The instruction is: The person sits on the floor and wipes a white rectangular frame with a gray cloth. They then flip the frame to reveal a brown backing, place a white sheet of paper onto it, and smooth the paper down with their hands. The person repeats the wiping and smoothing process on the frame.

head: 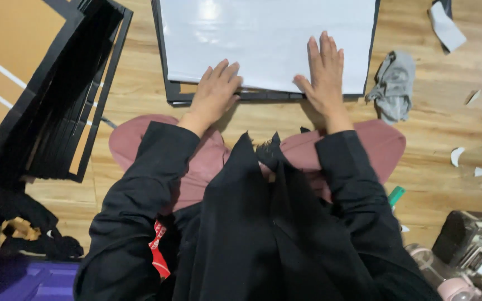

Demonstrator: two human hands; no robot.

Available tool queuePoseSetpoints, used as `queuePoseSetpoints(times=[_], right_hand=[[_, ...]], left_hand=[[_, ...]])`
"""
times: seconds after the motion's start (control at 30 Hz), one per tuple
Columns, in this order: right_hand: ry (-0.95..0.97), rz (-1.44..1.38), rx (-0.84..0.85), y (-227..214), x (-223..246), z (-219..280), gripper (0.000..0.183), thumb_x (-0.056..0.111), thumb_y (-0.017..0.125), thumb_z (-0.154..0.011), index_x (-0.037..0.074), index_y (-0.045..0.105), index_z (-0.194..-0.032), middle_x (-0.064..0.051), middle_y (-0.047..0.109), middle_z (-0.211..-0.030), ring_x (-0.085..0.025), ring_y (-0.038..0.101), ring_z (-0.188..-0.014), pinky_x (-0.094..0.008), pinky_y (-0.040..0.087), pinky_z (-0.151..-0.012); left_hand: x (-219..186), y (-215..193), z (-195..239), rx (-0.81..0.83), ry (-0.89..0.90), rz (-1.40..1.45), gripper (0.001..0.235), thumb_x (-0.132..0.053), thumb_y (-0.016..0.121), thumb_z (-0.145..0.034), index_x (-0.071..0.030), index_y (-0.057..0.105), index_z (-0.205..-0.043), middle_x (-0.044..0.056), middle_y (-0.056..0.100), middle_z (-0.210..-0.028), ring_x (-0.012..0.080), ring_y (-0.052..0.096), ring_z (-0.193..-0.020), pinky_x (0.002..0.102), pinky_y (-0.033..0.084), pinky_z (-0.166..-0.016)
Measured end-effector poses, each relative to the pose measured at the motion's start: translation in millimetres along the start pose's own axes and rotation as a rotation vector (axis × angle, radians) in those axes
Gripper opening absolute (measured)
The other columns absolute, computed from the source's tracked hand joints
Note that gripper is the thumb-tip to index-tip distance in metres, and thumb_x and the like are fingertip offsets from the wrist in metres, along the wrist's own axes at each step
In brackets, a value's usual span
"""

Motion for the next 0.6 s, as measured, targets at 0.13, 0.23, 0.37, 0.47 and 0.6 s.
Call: queuePoseSetpoints(times=[0.13, 0.23, 0.37, 0.47, 0.6], right_hand=[[-0.266, 0.001, -0.059, -34.5, 21.0, 27.3, 0.051, 0.043, 0.054, -0.091, 0.002, 0.047, -0.120, -0.023, 0.041, -0.126, -0.042, 0.040, -0.116, -0.059, 0.030, -0.094], [-0.402, 0.103, -0.158, -41.2, 26.9, 42.2, 0.027, 0.011, 0.071, -0.087, 0.001, 0.049, -0.099, -0.019, 0.048, -0.101, -0.035, 0.049, -0.090, -0.043, 0.044, -0.076], [-0.397, 0.246, -0.195, -30.9, 18.0, 44.4, 0.020, 0.021, 0.072, -0.087, 0.010, 0.056, -0.091, -0.008, 0.052, -0.089, -0.025, 0.047, -0.082, -0.032, 0.040, -0.062], [-0.395, 0.221, -0.210, -27.2, 11.1, 42.3, 0.016, 0.025, 0.070, -0.088, 0.013, 0.060, -0.087, -0.005, 0.054, -0.084, -0.023, 0.047, -0.078, -0.031, 0.038, -0.059], [-0.464, 0.259, -0.266, -31.6, 19.1, 41.3, 0.025, 0.037, 0.062, -0.093, 0.012, 0.062, -0.087, -0.004, 0.055, -0.083, -0.022, 0.048, -0.077, -0.031, 0.040, -0.061]], left_hand=[[0.1, 16.4, 6.5, -0.258, 0.092, -0.090, 0.029, 0.003, 0.061, -0.072, 0.003, 0.054, -0.101, 0.018, 0.053, -0.113, 0.0383, 0.049, -0.109, 0.043, 0.049, -0.082], [-7.0, 18.9, 4.8, -0.313, 0.101, -0.226, 0.020, 0.007, 0.061, -0.069, 0.000, 0.054, -0.086, 0.018, 0.053, -0.106, 0.0376, 0.050, -0.106, 0.038, 0.052, -0.073], [-18.7, 17.9, -1.8, -0.166, 0.070, -0.230, 0.039, -0.022, 0.071, -0.076, -0.003, 0.049, -0.101, 0.017, 0.051, -0.112, 0.0342, 0.047, -0.108, 0.037, 0.049, -0.076], [-43.0, 11.8, -8.4, -0.089, 0.076, -0.127, 0.045, -0.031, 0.066, -0.079, -0.006, 0.046, -0.111, 0.017, 0.050, -0.116, 0.0346, 0.045, -0.112, 0.045, 0.041, -0.088], [-69.0, 26.1, -27.8, -0.264, 0.129, -0.083, 0.053, -0.030, 0.072, -0.080, -0.009, 0.046, -0.121, 0.014, 0.048, -0.124, 0.0315, 0.044, -0.114, 0.047, 0.036, -0.096]])
Point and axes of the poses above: each hand's wrist, its own z-axis away from the middle knuckle, its own y-axis out of the palm, x = y × z, the point moved 7 cm from there along -z, towards the middle knuckle
